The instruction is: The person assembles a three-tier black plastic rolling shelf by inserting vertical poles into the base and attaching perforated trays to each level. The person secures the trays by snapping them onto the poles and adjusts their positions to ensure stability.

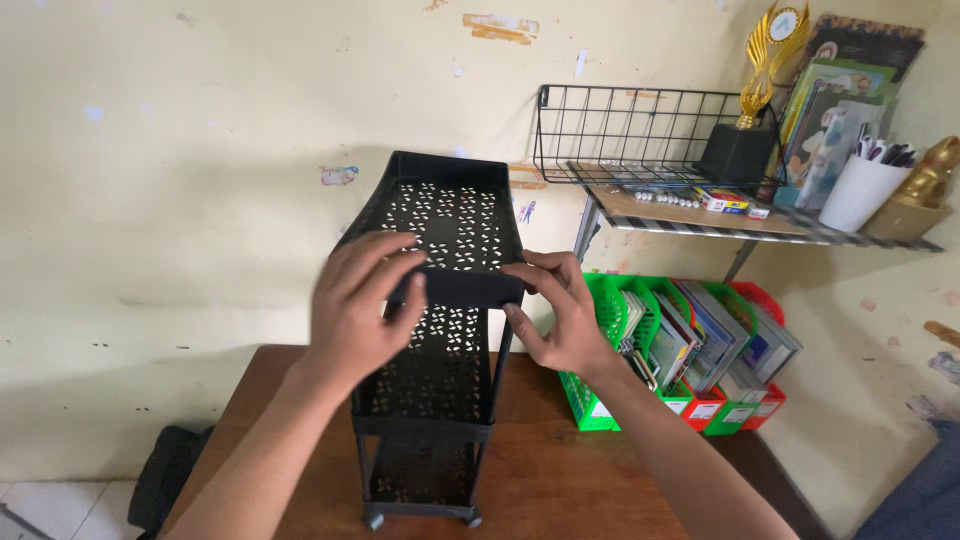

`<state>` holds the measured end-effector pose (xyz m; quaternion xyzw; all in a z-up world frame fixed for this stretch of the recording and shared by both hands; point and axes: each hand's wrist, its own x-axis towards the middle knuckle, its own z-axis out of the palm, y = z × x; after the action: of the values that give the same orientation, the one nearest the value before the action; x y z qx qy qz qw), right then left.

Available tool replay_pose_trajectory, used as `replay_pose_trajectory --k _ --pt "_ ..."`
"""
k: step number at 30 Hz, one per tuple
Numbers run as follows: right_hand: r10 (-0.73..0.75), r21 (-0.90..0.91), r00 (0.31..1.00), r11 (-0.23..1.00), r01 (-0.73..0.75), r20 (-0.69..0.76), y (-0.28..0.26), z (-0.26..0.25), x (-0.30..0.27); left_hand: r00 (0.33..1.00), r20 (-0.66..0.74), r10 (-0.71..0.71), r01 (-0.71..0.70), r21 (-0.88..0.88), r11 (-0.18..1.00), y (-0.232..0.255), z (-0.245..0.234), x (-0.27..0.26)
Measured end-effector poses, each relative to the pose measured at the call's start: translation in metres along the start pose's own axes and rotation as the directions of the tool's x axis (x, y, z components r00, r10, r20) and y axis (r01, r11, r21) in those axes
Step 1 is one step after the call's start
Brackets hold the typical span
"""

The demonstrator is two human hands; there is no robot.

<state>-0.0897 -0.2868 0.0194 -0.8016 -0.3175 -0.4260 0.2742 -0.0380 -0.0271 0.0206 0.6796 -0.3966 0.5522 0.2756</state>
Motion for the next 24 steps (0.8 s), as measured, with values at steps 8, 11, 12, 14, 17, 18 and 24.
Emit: replay_pose_trajectory --k 8,11,12,14,17,18,24 --pt "0.113 0.292 0.991 0.953 -0.087 -0.075 0.01 0.007 0.0 0.988 0.113 -0.104 0.089 0.128 0.988 0.083 0.059 0.025" --pt "0.055 0.069 0.991 0.997 -0.047 -0.124 0.02 0.006 -0.004 0.961 0.217 -0.172 0.145 0.133 0.98 0.078 0.071 0.021" --pt "0.043 0.049 0.991 0.998 -0.037 -0.125 0.023 0.005 -0.003 0.968 0.204 -0.146 0.124 0.116 0.986 0.072 0.072 0.017" --pt "0.043 0.01 0.99 0.999 -0.042 -0.134 0.029 0.003 -0.005 0.972 0.204 -0.115 0.102 0.074 0.992 0.058 0.072 0.009" --pt "0.075 -0.02 0.987 0.997 -0.078 -0.14 0.037 0.002 -0.003 0.971 0.213 -0.107 0.11 -0.001 0.994 0.032 0.063 -0.002" --pt "0.097 -0.024 0.986 0.995 -0.101 -0.138 0.04 0.003 -0.002 0.973 0.208 -0.096 0.106 -0.04 0.994 0.022 0.056 -0.005" --pt "0.275 -0.124 0.924 0.941 -0.316 -0.264 0.069 -0.014 0.007 0.976 0.194 -0.095 0.141 -0.243 0.96 -0.033 -0.002 -0.009"
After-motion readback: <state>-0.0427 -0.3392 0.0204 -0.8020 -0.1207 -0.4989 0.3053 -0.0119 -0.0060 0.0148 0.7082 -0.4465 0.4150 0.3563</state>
